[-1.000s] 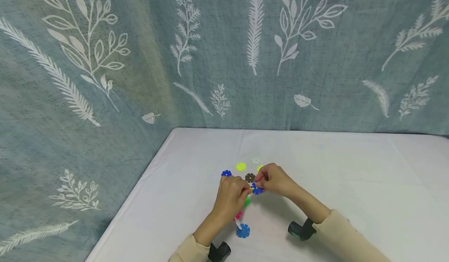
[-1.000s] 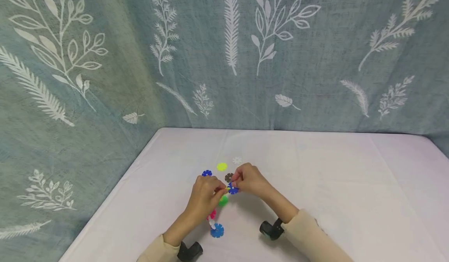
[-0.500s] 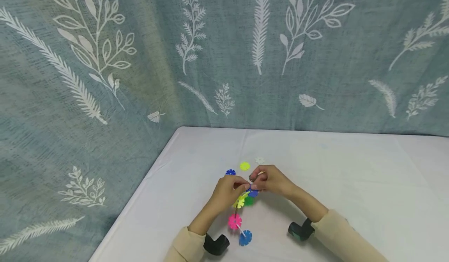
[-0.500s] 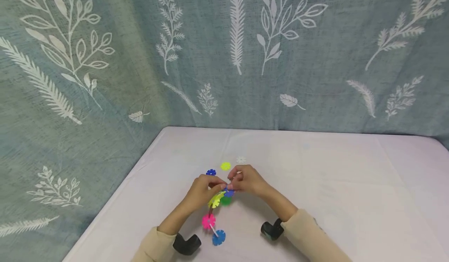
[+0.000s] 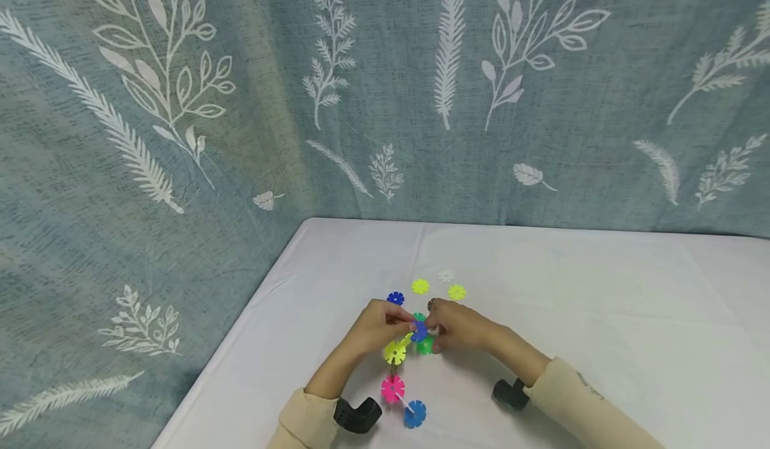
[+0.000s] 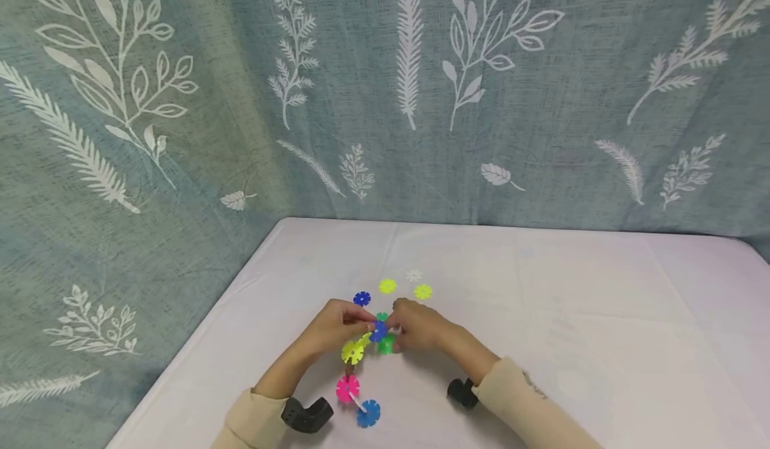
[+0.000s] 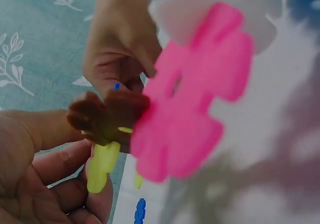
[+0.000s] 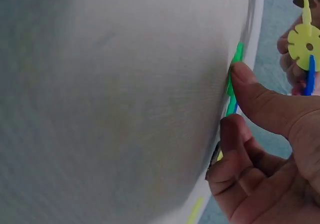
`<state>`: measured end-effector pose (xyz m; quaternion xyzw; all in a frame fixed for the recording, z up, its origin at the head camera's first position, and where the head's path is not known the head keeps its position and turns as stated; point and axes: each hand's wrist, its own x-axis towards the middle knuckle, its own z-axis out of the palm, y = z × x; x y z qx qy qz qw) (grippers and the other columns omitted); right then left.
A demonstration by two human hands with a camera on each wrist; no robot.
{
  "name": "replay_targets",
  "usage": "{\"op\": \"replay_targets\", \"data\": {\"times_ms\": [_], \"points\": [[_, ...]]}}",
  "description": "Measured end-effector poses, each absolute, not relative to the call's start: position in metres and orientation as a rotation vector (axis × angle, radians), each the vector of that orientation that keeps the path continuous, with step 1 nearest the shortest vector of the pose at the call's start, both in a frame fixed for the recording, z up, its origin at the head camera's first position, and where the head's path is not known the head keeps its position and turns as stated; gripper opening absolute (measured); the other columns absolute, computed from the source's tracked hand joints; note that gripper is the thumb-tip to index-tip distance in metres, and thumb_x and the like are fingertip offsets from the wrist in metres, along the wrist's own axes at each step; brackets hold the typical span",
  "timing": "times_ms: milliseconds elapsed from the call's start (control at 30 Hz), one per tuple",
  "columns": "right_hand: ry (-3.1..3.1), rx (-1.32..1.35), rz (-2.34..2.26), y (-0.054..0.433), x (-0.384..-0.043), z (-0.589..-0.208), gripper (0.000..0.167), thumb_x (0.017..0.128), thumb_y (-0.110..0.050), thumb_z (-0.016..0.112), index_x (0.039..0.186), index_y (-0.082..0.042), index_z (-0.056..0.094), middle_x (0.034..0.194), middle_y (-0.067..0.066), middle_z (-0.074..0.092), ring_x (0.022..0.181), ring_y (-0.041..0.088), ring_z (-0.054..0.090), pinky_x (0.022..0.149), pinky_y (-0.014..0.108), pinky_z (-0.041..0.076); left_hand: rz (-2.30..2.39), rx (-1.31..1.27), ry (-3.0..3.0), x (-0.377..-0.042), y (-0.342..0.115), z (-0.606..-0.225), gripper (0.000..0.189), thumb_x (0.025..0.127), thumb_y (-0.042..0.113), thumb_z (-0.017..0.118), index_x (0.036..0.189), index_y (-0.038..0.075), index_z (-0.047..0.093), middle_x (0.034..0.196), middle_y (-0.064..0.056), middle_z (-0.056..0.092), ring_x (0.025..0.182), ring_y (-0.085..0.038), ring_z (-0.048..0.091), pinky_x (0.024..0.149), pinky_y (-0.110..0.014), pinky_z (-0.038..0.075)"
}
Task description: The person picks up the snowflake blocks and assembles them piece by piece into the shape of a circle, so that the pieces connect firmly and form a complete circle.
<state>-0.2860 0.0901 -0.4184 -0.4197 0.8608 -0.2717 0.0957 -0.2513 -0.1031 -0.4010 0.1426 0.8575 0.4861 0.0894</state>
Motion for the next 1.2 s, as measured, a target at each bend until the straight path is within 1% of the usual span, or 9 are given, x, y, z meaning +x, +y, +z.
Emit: {"op": "replay_targets", "data": {"times_ms": [67,167,333,500,767,1000,1200], "points": [[2.575,-1.227,-0.777,0.088,-0.285,-0.418,0.012,0.074,-0.007,0.073,0.081,-0.007,0.064,0.083,0.001,0.051,0.073,0.01,0.049,0.065,0.02,0.042,1.469,0.396,2.544,-0.252,-0.104,-0.401,0.016,0.082,0.006,0.063,0.089,-0.008,0.067,0.079,-0.014,0.066,0.066,-0.006,0.054,0.061,-0.019,0.045],[2.544,-1.194,-0.845,0.089,-0.285,-0.419,0.016,0.073,-0.005,0.073,0.084,-0.006,0.061,0.081,0.0,0.054,0.072,0.009,0.049,0.066,0.02,0.043,1.509,0.33,2.537,-0.253,-0.104,-0.402,0.017,0.081,0.008,0.065,0.087,-0.008,0.066,0.077,-0.013,0.066,0.064,-0.006,0.054,0.06,-0.019,0.045],[2.494,-1.106,-1.061,0.106,-0.288,-0.42,0.014,0.075,-0.002,0.069,0.08,-0.007,0.057,0.073,-0.002,0.057,0.067,0.004,0.049,0.063,0.02,0.043,1.583,0.212,2.514,-0.254,-0.101,-0.405,0.018,0.08,0.007,0.065,0.087,-0.01,0.065,0.078,-0.014,0.068,0.064,-0.005,0.056,0.062,-0.021,0.046],[2.593,-1.037,-1.243,0.119,-0.289,-0.417,0.012,0.078,-0.001,0.068,0.078,-0.006,0.057,0.072,-0.001,0.06,0.065,0.002,0.052,0.06,0.019,0.045,1.626,0.173,2.504,-0.255,-0.095,-0.407,0.02,0.08,0.007,0.066,0.089,-0.01,0.066,0.08,-0.015,0.069,0.065,-0.004,0.057,0.063,-0.02,0.047],[2.705,-1.119,-1.271,0.115,-0.285,-0.411,0.013,0.078,-0.001,0.068,0.077,-0.008,0.058,0.072,-0.002,0.062,0.066,0.001,0.053,0.06,0.019,0.047,1.69,0.183,2.496,-0.257,-0.084,-0.403,0.019,0.079,0.007,0.066,0.088,-0.01,0.066,0.079,-0.017,0.069,0.068,-0.009,0.061,0.064,-0.024,0.048],[2.749,-1.129,-1.334,0.111,-0.282,-0.412,0.01,0.08,0.0,0.066,0.079,-0.006,0.058,0.076,0.002,0.065,0.067,0.004,0.059,0.06,0.019,0.049,1.764,0.147,2.506,-0.251,-0.083,-0.396,0.019,0.078,0.007,0.067,0.087,-0.01,0.067,0.08,-0.019,0.069,0.07,-0.015,0.063,0.066,-0.028,0.049],[2.683,-1.126,-1.424,0.112,-0.283,-0.411,0.008,0.082,0.0,0.064,0.08,-0.005,0.058,0.076,0.001,0.064,0.068,0.006,0.059,0.06,0.02,0.049,1.778,0.148,2.518,-0.252,-0.085,-0.397,0.019,0.077,0.006,0.067,0.087,-0.011,0.066,0.08,-0.019,0.069,0.072,-0.021,0.065,0.066,-0.027,0.049]]}}
